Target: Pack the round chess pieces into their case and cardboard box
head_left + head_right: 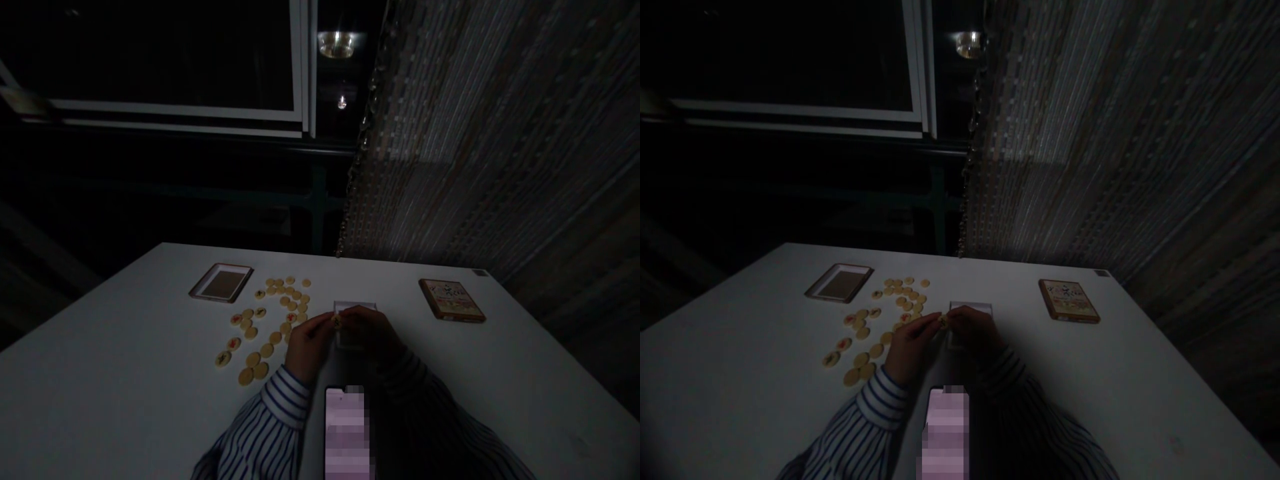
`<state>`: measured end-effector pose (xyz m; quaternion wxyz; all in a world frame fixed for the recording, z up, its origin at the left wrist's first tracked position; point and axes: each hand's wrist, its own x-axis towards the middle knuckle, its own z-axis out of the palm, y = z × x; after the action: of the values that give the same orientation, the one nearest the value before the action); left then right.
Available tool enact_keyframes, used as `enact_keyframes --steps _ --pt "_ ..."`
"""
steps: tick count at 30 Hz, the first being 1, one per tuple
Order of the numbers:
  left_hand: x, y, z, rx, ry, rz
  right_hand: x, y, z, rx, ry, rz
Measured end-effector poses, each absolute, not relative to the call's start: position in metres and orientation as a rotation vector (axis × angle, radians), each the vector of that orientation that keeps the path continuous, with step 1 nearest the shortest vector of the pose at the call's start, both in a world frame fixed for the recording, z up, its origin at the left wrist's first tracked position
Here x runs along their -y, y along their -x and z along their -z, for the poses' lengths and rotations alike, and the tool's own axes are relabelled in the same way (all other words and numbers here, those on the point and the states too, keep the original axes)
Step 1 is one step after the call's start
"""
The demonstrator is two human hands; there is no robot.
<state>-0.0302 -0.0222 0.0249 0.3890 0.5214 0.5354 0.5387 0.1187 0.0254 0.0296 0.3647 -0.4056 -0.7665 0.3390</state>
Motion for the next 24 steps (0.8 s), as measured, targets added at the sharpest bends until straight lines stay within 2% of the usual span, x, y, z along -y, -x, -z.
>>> enact_keyframes --steps 14,24 --pt "0.021 0.016 -0.025 -1.297 -1.216 -1.310 -0.025 -0.131 -0.005 1.961 1.012 -0.753" --pt "0.020 0.015 -0.015 -1.345 -1.251 -1.292 -0.016 -0.128 -0.036 2.295 0.994 -0.550"
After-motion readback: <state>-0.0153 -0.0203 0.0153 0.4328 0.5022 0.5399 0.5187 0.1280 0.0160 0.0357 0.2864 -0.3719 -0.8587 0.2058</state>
